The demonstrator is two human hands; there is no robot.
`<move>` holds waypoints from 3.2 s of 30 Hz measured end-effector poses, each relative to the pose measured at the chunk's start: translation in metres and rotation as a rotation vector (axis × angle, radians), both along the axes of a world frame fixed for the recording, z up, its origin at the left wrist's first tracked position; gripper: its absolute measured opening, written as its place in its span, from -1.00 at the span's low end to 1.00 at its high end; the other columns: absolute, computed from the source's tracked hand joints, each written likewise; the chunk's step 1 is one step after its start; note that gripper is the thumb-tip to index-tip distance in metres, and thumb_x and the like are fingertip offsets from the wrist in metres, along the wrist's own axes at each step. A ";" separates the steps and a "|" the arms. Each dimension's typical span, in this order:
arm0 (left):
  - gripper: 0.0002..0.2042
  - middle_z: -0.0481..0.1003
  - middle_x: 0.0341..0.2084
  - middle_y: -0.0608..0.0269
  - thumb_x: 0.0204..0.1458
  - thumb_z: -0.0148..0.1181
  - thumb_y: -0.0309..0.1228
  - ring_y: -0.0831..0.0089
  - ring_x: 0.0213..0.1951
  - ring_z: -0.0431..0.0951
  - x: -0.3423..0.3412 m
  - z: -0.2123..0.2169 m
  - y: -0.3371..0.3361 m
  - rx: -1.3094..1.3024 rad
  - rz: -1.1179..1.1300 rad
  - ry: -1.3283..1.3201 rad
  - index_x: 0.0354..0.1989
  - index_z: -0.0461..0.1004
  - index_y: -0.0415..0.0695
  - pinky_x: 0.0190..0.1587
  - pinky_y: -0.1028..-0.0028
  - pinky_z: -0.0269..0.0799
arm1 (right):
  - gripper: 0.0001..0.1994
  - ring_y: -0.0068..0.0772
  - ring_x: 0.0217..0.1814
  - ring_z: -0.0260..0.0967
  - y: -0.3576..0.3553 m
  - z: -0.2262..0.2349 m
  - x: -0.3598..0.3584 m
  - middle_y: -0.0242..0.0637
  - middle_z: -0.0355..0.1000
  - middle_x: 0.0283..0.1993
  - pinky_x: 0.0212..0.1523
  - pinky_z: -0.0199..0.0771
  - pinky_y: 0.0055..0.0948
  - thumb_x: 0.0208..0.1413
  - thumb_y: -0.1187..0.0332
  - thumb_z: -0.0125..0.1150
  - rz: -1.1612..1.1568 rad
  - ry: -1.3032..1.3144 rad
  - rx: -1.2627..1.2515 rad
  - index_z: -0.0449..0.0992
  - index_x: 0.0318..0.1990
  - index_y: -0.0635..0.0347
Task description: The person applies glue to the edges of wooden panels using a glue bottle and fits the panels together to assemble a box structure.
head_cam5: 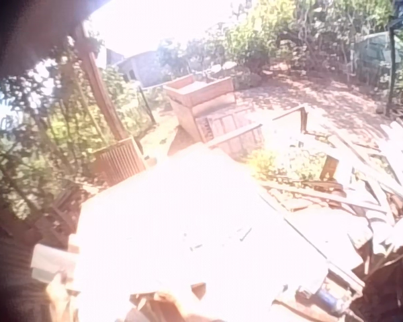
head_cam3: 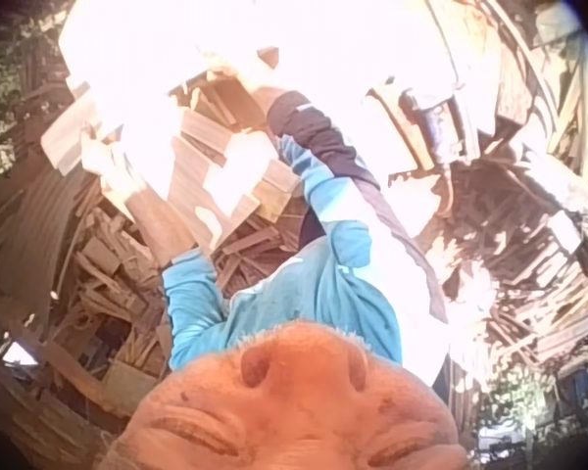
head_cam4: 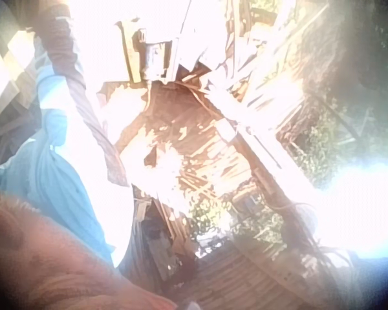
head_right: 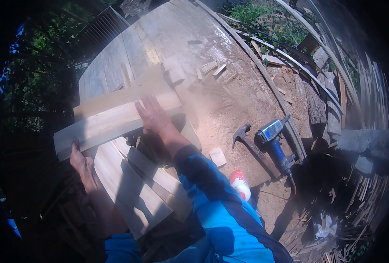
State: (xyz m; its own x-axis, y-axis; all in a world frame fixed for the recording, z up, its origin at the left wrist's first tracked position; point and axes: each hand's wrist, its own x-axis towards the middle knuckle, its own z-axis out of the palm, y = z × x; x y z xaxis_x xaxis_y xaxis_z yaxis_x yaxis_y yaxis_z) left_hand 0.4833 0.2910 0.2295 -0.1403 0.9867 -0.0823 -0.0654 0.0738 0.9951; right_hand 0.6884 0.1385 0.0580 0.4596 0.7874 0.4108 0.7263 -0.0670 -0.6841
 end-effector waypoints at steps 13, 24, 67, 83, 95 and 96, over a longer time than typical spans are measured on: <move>-0.70 0.57 -0.18 0.09 -0.06 0.33 -0.62 0.29 -0.23 0.64 0.009 -0.003 0.019 0.020 0.011 -0.086 -0.11 0.51 -0.35 -0.23 0.37 0.69 | 0.17 0.22 0.35 0.12 0.024 -0.001 0.013 0.17 0.17 0.25 0.45 0.03 -0.04 -0.80 0.30 0.62 0.027 -0.010 0.007 0.19 0.26 0.26; -0.60 0.50 -0.07 0.07 -0.07 0.30 -0.67 0.29 -0.03 0.53 0.021 -0.010 0.030 0.109 -0.054 -0.200 0.01 0.43 -0.41 0.16 0.39 0.42 | 0.15 0.24 0.32 0.11 0.041 0.002 0.024 0.14 0.19 0.23 0.41 0.07 -0.06 -0.83 0.37 0.60 0.011 -0.021 -0.006 0.21 0.23 0.26; -0.63 0.51 -0.10 0.11 0.02 0.32 -0.48 0.31 -0.06 0.53 0.036 -0.003 0.053 0.019 -0.024 -0.021 -0.01 0.43 -0.38 -0.01 0.38 0.49 | 0.08 0.15 0.34 0.16 0.057 -0.006 0.037 0.15 0.24 0.20 0.46 0.00 -0.08 -0.67 0.21 0.61 -0.033 0.006 -0.010 0.24 0.24 0.27; -0.66 0.51 -0.12 0.12 0.03 0.30 -0.53 0.34 -0.08 0.54 0.027 -0.010 0.075 0.061 -0.057 -0.019 -0.02 0.43 -0.36 -0.01 0.40 0.52 | 0.08 0.15 0.34 0.17 0.060 -0.004 0.040 0.14 0.23 0.20 0.46 0.00 -0.08 -0.67 0.18 0.63 -0.038 -0.003 -0.009 0.26 0.23 0.27; -0.70 0.53 -0.14 0.13 0.03 0.29 -0.54 0.35 -0.09 0.55 0.018 -0.014 0.091 0.041 -0.070 -0.040 -0.06 0.46 -0.35 -0.02 0.41 0.53 | 0.06 0.15 0.34 0.16 0.064 -0.004 0.044 0.15 0.24 0.19 0.46 0.00 -0.07 -0.66 0.19 0.62 -0.037 -0.011 -0.002 0.27 0.22 0.27; -0.70 0.53 -0.14 0.13 0.03 0.29 -0.54 0.35 -0.09 0.55 0.016 -0.015 0.093 0.040 -0.068 -0.040 -0.06 0.46 -0.35 -0.02 0.41 0.53 | 0.06 0.14 0.34 0.16 0.064 -0.003 0.044 0.15 0.24 0.19 0.46 0.00 -0.07 -0.66 0.20 0.62 -0.032 -0.010 -0.004 0.27 0.23 0.27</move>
